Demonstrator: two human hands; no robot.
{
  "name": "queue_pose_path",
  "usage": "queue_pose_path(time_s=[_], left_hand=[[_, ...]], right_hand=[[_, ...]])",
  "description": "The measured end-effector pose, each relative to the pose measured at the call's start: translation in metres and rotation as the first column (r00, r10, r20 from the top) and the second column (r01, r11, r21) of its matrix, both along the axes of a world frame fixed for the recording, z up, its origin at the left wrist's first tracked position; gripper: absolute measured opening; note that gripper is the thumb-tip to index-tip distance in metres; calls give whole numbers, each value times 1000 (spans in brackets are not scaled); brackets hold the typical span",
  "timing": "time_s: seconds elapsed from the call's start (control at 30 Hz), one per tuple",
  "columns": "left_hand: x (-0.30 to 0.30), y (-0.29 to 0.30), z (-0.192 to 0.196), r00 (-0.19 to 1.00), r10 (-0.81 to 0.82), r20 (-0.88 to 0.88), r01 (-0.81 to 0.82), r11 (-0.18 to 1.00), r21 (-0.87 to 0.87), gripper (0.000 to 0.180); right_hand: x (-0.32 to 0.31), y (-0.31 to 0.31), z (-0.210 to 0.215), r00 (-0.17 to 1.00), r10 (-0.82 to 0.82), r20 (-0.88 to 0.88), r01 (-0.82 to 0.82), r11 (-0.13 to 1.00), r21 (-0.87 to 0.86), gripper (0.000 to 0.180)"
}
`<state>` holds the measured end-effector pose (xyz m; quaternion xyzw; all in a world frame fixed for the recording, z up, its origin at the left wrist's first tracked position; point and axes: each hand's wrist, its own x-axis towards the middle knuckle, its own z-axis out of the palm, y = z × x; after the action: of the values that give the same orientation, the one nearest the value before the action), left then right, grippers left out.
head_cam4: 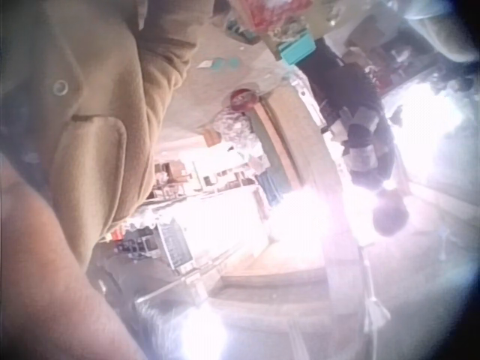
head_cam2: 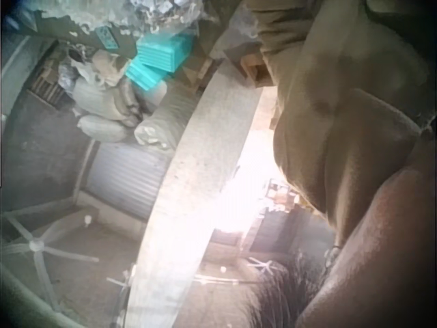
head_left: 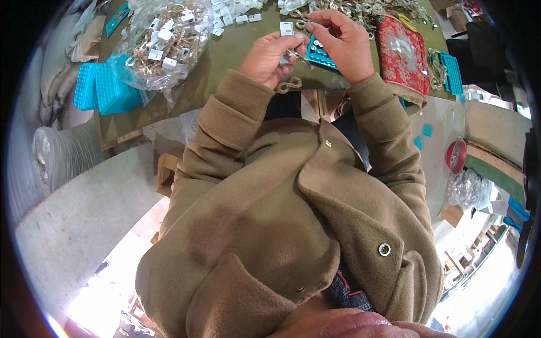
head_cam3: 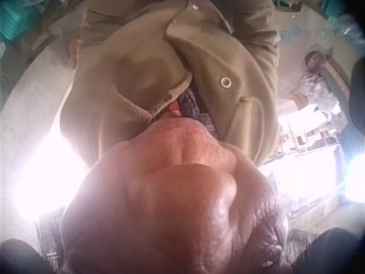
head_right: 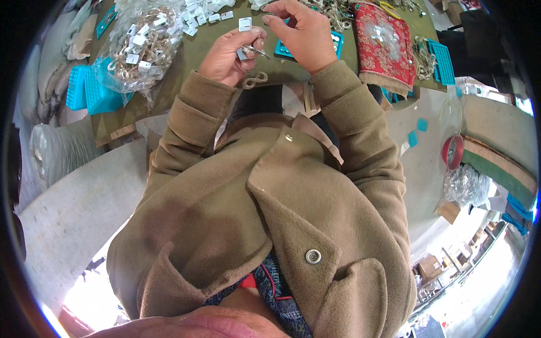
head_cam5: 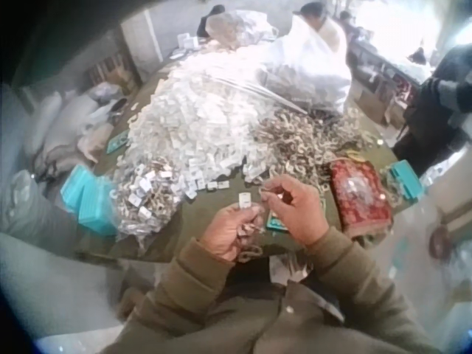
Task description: The person repeatedly picks small metal rings and white rectangular tags from a table, attaches each ring to a tag, and places the assembled unit into a blue tray. The process continues with multiple units throughout the clip.
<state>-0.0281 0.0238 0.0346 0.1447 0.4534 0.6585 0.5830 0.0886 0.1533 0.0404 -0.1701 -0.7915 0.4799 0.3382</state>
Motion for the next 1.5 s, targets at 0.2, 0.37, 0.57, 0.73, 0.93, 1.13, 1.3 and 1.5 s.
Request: queue_pose_path(time_s=[0.2,0.37,0.57,0.73,0.93,1.13,1.3,1.5], left_hand=[[14,3,1,985,107,-138,-97,993,73,12],[23,7,0,973,156,-173,-146,987,69,10],[27,11,-4,953,218,-209,-200,974,103,10],[30,11,-5,794,256,-551,-188,966,177,9],[29,11,-7,803,242,-545,-164,968,189,8],[19,6,-10,908,43,-418,-35,999,27,17],[14,6,-12,1000,-17,20,17,1000,23,32],[15,11,-15,995,-15,94,5,994,111,29]], right_hand=[[11,0,-1,998,13,-63,-39,905,-423,15],[15,-8,-2,991,-70,-114,-3,843,-538,13],[25,-12,-8,984,69,-165,-175,567,-805,8],[32,-12,-12,972,114,-205,-235,521,-821,4],[36,-13,-15,960,108,-260,-280,470,-837,7],[43,-7,-13,963,-1,-270,-235,492,-838,12],[42,-5,-17,973,22,-229,-182,685,-705,6],[43,-11,-13,975,33,-222,-192,635,-748,7]])
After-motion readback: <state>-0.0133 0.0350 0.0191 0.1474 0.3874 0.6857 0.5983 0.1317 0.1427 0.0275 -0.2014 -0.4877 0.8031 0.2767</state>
